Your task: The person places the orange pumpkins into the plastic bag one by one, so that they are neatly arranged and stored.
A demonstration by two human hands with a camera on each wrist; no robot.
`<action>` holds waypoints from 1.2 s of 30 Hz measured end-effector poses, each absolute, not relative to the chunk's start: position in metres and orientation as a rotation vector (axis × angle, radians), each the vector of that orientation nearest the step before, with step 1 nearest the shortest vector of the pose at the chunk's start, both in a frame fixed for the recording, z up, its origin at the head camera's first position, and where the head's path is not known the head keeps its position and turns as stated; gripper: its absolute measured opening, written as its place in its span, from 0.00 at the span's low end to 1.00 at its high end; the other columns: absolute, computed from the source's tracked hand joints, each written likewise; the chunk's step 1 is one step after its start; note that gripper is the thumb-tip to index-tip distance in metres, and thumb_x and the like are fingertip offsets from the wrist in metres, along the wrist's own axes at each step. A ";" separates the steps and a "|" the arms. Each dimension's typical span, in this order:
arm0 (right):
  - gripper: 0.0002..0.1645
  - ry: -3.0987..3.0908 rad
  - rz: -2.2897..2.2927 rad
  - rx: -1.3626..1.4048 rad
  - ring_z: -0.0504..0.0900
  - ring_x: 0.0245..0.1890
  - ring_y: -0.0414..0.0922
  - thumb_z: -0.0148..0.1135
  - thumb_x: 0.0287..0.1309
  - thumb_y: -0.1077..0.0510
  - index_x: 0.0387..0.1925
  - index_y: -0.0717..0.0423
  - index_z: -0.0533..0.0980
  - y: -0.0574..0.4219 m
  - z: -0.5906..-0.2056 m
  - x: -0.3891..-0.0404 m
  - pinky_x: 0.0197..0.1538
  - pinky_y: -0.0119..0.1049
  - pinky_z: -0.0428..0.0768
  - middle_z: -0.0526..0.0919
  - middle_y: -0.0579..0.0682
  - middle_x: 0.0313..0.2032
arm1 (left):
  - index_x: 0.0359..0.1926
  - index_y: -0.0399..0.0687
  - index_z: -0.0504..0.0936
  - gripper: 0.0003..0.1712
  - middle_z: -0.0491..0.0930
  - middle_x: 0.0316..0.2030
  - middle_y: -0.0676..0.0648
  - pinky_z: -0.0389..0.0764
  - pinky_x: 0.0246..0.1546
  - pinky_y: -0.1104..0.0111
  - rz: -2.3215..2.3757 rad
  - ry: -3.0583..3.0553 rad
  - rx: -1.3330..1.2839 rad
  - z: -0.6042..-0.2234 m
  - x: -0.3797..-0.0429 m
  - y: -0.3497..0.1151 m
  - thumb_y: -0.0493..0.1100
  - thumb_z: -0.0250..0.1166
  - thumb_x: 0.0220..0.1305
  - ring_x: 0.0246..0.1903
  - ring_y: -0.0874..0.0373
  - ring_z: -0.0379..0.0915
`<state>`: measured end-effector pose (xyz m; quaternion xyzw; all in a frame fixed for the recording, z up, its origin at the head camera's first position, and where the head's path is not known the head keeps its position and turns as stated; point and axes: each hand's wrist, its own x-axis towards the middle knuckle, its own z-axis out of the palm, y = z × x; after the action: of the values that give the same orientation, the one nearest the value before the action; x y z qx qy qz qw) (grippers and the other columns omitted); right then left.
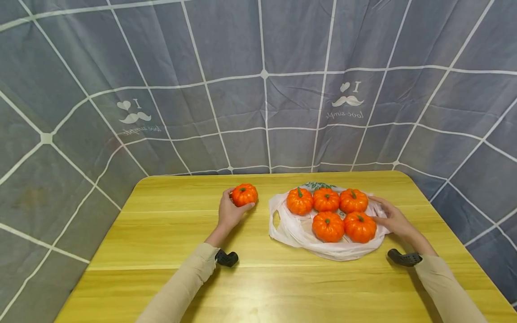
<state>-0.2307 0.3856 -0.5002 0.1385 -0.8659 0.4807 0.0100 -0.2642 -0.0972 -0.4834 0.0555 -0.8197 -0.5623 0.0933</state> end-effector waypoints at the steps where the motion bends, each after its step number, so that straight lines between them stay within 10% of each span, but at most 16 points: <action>1: 0.37 -2.698 1.502 0.442 0.55 0.56 0.15 0.59 0.60 0.67 0.69 0.63 0.58 0.386 -0.501 -0.231 0.56 0.10 0.55 0.60 0.62 0.67 | 0.62 0.35 0.63 0.47 0.72 0.54 0.33 0.75 0.56 0.52 -1.668 -2.426 0.170 -0.483 -0.262 -0.096 0.43 0.77 0.44 0.52 0.41 0.71; 36: 0.37 -2.725 1.511 0.411 0.56 0.56 0.18 0.59 0.61 0.65 0.69 0.63 0.57 0.383 -0.498 -0.230 0.54 0.11 0.55 0.57 0.71 0.67 | 0.60 0.46 0.66 0.46 0.74 0.54 0.46 0.74 0.47 0.58 -1.750 -2.440 -0.203 -0.451 -0.199 -0.017 0.46 0.80 0.40 0.47 0.54 0.68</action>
<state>-0.2298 0.3834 -0.4979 0.1309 -0.8671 0.4807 -0.0005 -0.1986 -0.0166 -0.4508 -0.0672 -0.8091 -0.5802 0.0658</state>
